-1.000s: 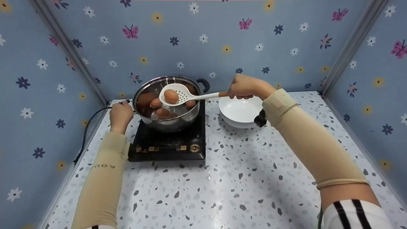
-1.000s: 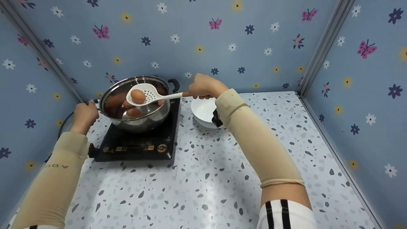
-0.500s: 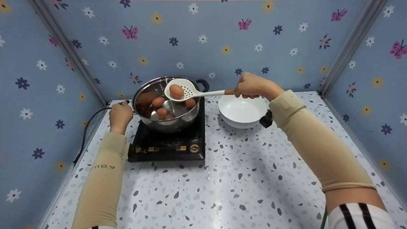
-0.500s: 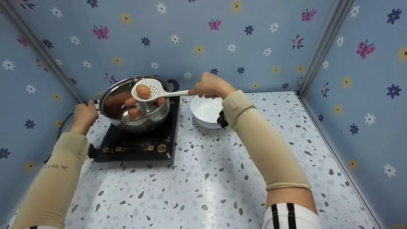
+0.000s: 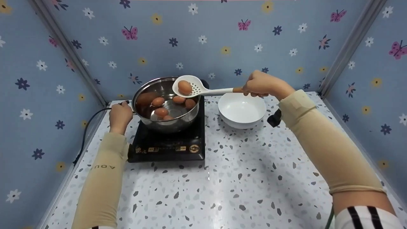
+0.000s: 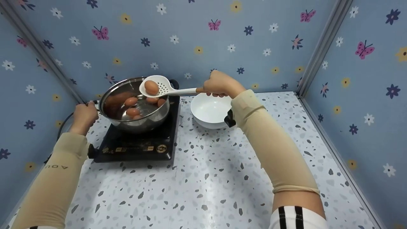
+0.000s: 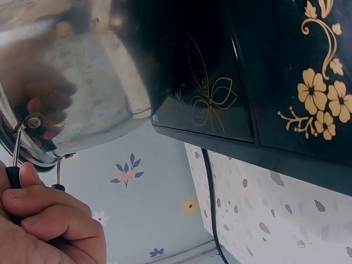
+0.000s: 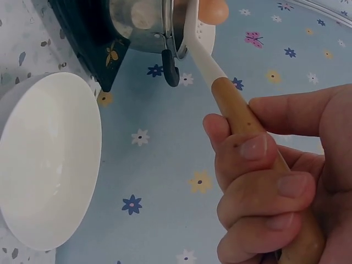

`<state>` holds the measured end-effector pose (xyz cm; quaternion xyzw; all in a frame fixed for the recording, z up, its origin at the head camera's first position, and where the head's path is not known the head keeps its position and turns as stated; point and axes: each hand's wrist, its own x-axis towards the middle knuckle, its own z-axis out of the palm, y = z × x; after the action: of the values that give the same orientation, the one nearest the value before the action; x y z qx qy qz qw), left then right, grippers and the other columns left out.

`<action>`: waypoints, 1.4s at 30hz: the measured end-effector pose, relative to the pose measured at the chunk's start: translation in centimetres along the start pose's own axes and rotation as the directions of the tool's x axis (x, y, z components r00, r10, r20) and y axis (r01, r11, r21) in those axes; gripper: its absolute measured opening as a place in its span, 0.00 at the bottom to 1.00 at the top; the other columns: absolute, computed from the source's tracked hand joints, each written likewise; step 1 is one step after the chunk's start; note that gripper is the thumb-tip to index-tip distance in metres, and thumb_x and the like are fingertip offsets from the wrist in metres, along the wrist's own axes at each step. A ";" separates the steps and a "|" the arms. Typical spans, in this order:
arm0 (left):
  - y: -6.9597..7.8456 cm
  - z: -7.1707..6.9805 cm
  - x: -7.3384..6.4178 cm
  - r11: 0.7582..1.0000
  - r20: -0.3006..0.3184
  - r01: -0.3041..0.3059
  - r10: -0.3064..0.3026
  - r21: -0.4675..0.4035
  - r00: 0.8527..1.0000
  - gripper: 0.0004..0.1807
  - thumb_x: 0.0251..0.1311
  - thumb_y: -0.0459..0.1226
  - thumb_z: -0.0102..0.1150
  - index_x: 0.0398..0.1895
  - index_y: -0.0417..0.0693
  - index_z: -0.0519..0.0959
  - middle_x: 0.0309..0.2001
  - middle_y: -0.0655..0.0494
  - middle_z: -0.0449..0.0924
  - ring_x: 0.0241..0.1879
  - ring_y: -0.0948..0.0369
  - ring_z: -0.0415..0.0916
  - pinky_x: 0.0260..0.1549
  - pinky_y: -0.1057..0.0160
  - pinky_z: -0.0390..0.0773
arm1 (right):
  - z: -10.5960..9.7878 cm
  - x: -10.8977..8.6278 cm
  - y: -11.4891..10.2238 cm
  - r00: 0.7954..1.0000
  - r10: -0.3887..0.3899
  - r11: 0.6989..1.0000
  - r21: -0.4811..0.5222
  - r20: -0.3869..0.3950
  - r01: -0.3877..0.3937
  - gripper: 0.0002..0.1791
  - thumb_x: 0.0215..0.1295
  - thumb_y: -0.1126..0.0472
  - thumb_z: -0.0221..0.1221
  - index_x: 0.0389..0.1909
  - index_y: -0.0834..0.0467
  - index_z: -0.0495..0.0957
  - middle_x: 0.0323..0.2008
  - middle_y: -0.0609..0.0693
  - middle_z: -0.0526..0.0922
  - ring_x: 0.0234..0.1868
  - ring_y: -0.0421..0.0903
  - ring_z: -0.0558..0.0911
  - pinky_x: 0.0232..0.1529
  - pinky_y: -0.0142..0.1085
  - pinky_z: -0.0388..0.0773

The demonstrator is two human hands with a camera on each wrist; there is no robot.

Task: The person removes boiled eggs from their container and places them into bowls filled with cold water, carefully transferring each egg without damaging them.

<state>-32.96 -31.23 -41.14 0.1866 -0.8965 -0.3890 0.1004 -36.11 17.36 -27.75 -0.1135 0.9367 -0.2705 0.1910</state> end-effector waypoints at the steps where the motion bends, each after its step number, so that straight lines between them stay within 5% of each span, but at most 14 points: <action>1: 0.0 0.0 0.0 1.000 0.001 0.000 0.000 0.005 1.000 0.26 0.87 0.44 0.27 0.29 0.46 0.69 0.37 0.37 0.73 0.38 0.42 0.73 0.45 0.43 0.74 | -0.1 -0.1 0.1 1.000 0.003 1.000 0.003 -0.001 -0.003 0.15 0.74 0.58 0.57 0.45 0.64 0.87 0.18 0.45 0.72 0.15 0.39 0.63 0.20 0.34 0.61; 10: -0.1 0.2 -0.1 1.000 -0.008 0.003 -0.002 0.012 1.000 0.26 0.88 0.44 0.27 0.31 0.44 0.70 0.40 0.35 0.74 0.40 0.41 0.74 0.47 0.42 0.74 | -0.9 -1.1 0.9 1.000 0.016 1.000 0.006 -0.009 -0.016 0.16 0.76 0.57 0.57 0.46 0.64 0.88 0.19 0.45 0.73 0.16 0.39 0.63 0.20 0.34 0.61; 15: 0.1 0.2 -0.3 1.000 -0.012 0.001 -0.001 0.015 1.000 0.28 0.88 0.44 0.27 0.41 0.34 0.76 0.49 0.25 0.78 0.49 0.33 0.78 0.54 0.36 0.76 | -1.3 -1.6 1.5 1.000 0.007 1.000 -0.004 -0.016 -0.007 0.14 0.76 0.56 0.58 0.41 0.63 0.87 0.18 0.44 0.73 0.17 0.39 0.64 0.20 0.34 0.62; 23: 0.2 0.2 -0.3 1.000 0.009 0.008 -0.008 0.008 1.000 0.33 0.88 0.45 0.25 0.54 0.25 0.77 0.51 0.25 0.77 0.48 0.36 0.76 0.52 0.39 0.75 | -2.2 -2.4 2.6 0.999 0.028 1.000 0.014 -0.031 -0.028 0.16 0.79 0.55 0.57 0.44 0.64 0.87 0.18 0.45 0.72 0.17 0.39 0.63 0.20 0.34 0.63; 32: 0.0 0.2 -0.1 1.000 0.010 0.001 -0.001 0.015 1.000 0.26 0.87 0.43 0.26 0.31 0.45 0.71 0.39 0.35 0.75 0.39 0.42 0.74 0.45 0.45 0.74 | -3.2 -3.5 4.3 0.998 0.050 0.998 0.040 -0.046 -0.049 0.18 0.78 0.56 0.57 0.49 0.66 0.87 0.18 0.44 0.74 0.16 0.38 0.63 0.20 0.34 0.63; 42: 0.0 0.0 0.1 1.000 0.010 0.011 -0.011 0.011 1.000 0.28 0.87 0.45 0.27 0.38 0.39 0.76 0.44 0.30 0.78 0.44 0.38 0.77 0.50 0.40 0.76 | -4.0 -4.2 6.0 0.994 0.084 0.995 0.065 -0.067 -0.080 0.17 0.79 0.55 0.58 0.49 0.67 0.85 0.19 0.44 0.73 0.16 0.38 0.63 0.20 0.33 0.64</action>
<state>-33.02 -31.29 -41.14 0.1900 -0.8981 -0.3856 0.0928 -34.65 25.50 -26.73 -0.0593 0.9378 -0.2952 0.1726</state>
